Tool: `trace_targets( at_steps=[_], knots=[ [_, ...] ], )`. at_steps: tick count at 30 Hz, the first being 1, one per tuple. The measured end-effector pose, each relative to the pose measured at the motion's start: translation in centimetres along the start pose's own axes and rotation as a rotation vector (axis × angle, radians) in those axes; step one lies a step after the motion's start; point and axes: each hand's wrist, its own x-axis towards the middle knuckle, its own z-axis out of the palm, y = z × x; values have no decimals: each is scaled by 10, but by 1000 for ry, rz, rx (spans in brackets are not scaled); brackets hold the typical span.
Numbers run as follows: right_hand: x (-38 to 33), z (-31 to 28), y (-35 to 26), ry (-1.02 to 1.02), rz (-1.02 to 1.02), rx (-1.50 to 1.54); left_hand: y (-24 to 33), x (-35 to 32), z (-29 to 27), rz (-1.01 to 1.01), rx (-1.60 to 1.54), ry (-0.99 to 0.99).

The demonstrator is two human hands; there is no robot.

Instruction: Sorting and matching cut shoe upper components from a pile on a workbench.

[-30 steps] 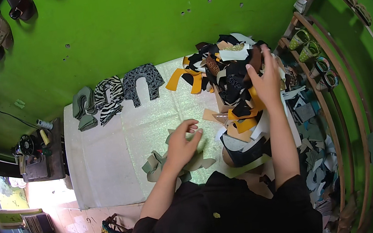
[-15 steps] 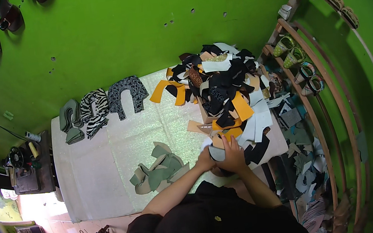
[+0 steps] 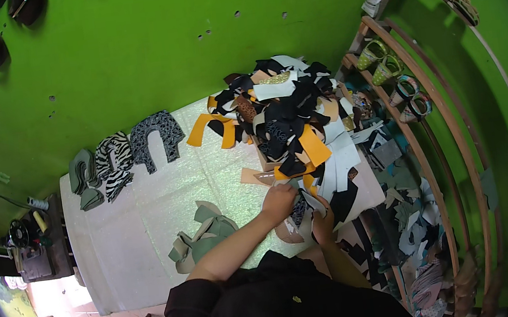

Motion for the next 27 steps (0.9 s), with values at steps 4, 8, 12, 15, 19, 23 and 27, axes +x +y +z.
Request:
trace_targets(
  at_steps=[4, 8, 12, 15, 19, 23, 27],
  knots=[
    [1, -13, 1, 206, 247, 360, -2, 33, 10, 105, 382, -312],
    [2, -16, 1, 396, 328, 480, -19, 45, 28, 34, 400, -216],
    [1, -19, -6, 417, 367, 505, -28, 50, 33, -62, 224, -292],
    [1, -22, -1, 453, 388, 509, -25, 46, 20, 36, 316, -398],
    [2, -27, 1, 444, 351, 608, -12, 35, -11, 156, 305, -293],
    [-1, -36, -31, 252, 320, 552, 0, 21, -58, 178, 57, -175],
    [-3, -44, -75, 73, 431, 735, -6, -6, -88, 41, -429, 8]
  ],
)
